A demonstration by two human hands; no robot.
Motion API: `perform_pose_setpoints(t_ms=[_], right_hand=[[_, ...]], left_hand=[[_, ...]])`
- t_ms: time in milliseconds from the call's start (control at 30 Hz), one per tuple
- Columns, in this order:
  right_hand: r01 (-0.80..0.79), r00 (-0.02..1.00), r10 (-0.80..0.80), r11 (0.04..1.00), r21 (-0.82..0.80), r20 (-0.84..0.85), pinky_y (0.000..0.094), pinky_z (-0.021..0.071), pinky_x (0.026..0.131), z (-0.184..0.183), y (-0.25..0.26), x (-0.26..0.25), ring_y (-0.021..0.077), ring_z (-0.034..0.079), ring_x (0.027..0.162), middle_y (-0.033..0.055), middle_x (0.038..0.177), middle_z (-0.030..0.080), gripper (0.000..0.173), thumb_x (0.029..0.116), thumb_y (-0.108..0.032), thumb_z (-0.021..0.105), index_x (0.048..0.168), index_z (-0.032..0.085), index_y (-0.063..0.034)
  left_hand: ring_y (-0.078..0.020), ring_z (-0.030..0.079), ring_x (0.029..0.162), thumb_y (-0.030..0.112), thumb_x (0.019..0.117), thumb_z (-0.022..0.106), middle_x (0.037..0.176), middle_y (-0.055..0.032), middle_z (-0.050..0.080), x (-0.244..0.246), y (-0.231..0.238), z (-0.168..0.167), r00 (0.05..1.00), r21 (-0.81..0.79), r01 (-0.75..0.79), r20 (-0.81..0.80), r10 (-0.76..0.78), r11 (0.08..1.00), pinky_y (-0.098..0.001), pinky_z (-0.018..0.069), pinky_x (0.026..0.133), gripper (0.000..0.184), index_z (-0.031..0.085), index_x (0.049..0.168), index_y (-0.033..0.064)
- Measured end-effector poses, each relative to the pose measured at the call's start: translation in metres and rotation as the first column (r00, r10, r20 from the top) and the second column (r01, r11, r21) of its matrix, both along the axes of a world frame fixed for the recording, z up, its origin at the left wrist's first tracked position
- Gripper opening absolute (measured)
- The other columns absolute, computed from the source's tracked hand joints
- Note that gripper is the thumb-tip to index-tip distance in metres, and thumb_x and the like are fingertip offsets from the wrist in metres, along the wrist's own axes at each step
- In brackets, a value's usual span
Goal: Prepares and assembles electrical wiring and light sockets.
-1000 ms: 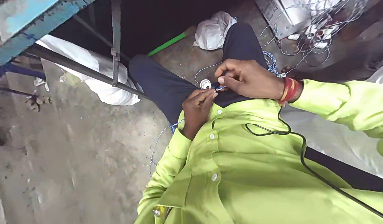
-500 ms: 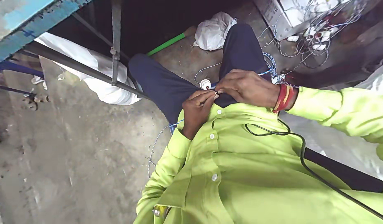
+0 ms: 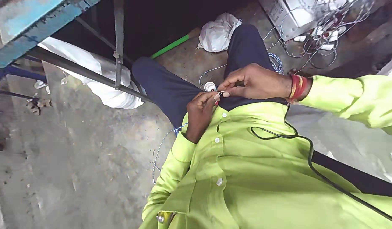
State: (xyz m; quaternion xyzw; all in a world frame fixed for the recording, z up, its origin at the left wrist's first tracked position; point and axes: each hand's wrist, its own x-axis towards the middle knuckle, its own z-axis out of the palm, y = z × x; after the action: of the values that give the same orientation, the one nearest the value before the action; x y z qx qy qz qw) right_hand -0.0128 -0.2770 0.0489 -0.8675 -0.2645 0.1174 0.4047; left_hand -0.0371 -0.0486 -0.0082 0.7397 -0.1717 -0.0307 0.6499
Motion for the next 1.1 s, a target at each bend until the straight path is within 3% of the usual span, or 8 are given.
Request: perform_pose_setpoints(t_ms=[200,400,567,667,767,933,1033,1100], right_hand=[[-0.033,0.914,0.065,0.996,-0.086,0.400,0.0355,0.0592,0.082,-0.012,0.004,-0.012,0.0203,0.074,0.089,0.0094,0.096,0.077,0.022,0.1000,-0.021,0.062,0.105,0.078,-0.0065],[-0.083,0.850,0.155,0.983,-0.162,0.504,0.0407,0.0602,0.079,-0.020,0.009,-0.007,0.0268,0.074,0.086,0.0138,0.094,0.075,0.026,0.1030,-0.016,0.054,0.102,0.074,-0.0011],[0.108,0.994,-0.107,0.993,-0.055,0.014,0.0260,0.0445,0.056,-0.004,0.010,-0.011,0.0019,0.056,0.062,-0.0069,0.071,0.065,0.022,0.0999,-0.027,0.060,0.091,0.076,-0.0154],[0.300,0.817,-0.266,0.954,-0.016,-0.512,0.0236,0.0497,0.063,0.013,0.020,-0.007,0.0049,0.061,0.064,-0.0014,0.071,0.068,0.020,0.0997,-0.012,0.064,0.082,0.074,-0.0082],[0.301,0.708,-0.291,0.949,-0.098,-0.644,0.0230,0.0526,0.062,0.020,0.032,0.001,0.0087,0.062,0.063,0.0024,0.072,0.064,0.027,0.1045,-0.012,0.055,0.081,0.066,-0.0039],[0.197,0.845,-0.149,0.980,0.040,-0.514,0.0263,0.0607,0.070,0.015,0.020,0.003,0.0098,0.071,0.074,0.0023,0.085,0.072,0.028,0.1092,-0.021,0.050,0.097,0.069,-0.0050],[0.083,0.971,-0.055,0.990,0.113,-0.234,0.0208,0.0597,0.069,0.003,0.007,-0.004,0.0032,0.069,0.072,-0.0028,0.084,0.074,0.017,0.1019,-0.021,0.064,0.109,0.074,-0.0090],[0.059,0.998,-0.059,0.998,0.003,0.023,0.0194,0.0548,0.065,0.002,0.003,-0.007,-0.0011,0.064,0.067,-0.0061,0.081,0.073,0.020,0.1007,-0.025,0.064,0.109,0.078,-0.0136]], left_hand=[[-0.0104,0.071,0.087,0.006,0.0975,0.066,0.098,-0.0074,0.075,0.001,0.000,0.001,0.999,0.006,0.015,-0.039,-0.015,1.000,-0.0269,0.0601,0.080,0.013,0.076,0.103,-0.0012],[-0.0114,0.071,0.085,0.006,0.0976,0.067,0.096,-0.0070,0.075,0.002,0.003,0.002,0.993,-0.014,0.022,-0.115,-0.024,1.000,-0.0288,0.0610,0.079,0.013,0.075,0.105,-0.0011],[-0.0117,0.071,0.089,0.002,0.0942,0.070,0.102,-0.0094,0.074,0.000,0.002,-0.001,0.999,-0.049,0.040,-0.025,-0.041,0.998,-0.0269,0.0608,0.080,0.011,0.077,0.102,-0.0020],[-0.0131,0.071,0.094,0.000,0.0931,0.071,0.106,-0.0126,0.073,-0.004,0.001,-0.002,0.993,-0.008,0.068,0.102,-0.067,0.998,-0.0266,0.0608,0.083,0.011,0.076,0.102,-0.0034],[-0.0167,0.072,0.099,0.000,0.0928,0.070,0.107,-0.0158,0.074,-0.001,0.000,-0.006,0.982,0.004,0.063,0.181,-0.063,0.998,-0.0294,0.0607,0.088,0.011,0.077,0.101,-0.0048],[-0.0092,0.069,0.092,0.003,0.0971,0.067,0.111,-0.0083,0.071,-0.007,0.006,0.004,0.999,0.004,0.042,0.033,-0.042,0.999,-0.0238,0.0590,0.081,0.014,0.074,0.108,-0.0014],[-0.0152,0.071,0.093,0.002,0.0969,0.066,0.103,-0.0113,0.074,0.002,0.000,-0.006,1.000,-0.105,0.008,0.031,-0.005,0.994,-0.0305,0.0607,0.084,0.013,0.075,0.103,-0.0035],[-0.0150,0.070,0.099,0.007,0.1021,0.060,0.111,-0.0109,0.073,-0.001,0.005,0.003,0.999,-0.075,0.039,-0.020,-0.040,0.996,-0.0320,0.0593,0.089,0.020,0.073,0.114,-0.0022]])
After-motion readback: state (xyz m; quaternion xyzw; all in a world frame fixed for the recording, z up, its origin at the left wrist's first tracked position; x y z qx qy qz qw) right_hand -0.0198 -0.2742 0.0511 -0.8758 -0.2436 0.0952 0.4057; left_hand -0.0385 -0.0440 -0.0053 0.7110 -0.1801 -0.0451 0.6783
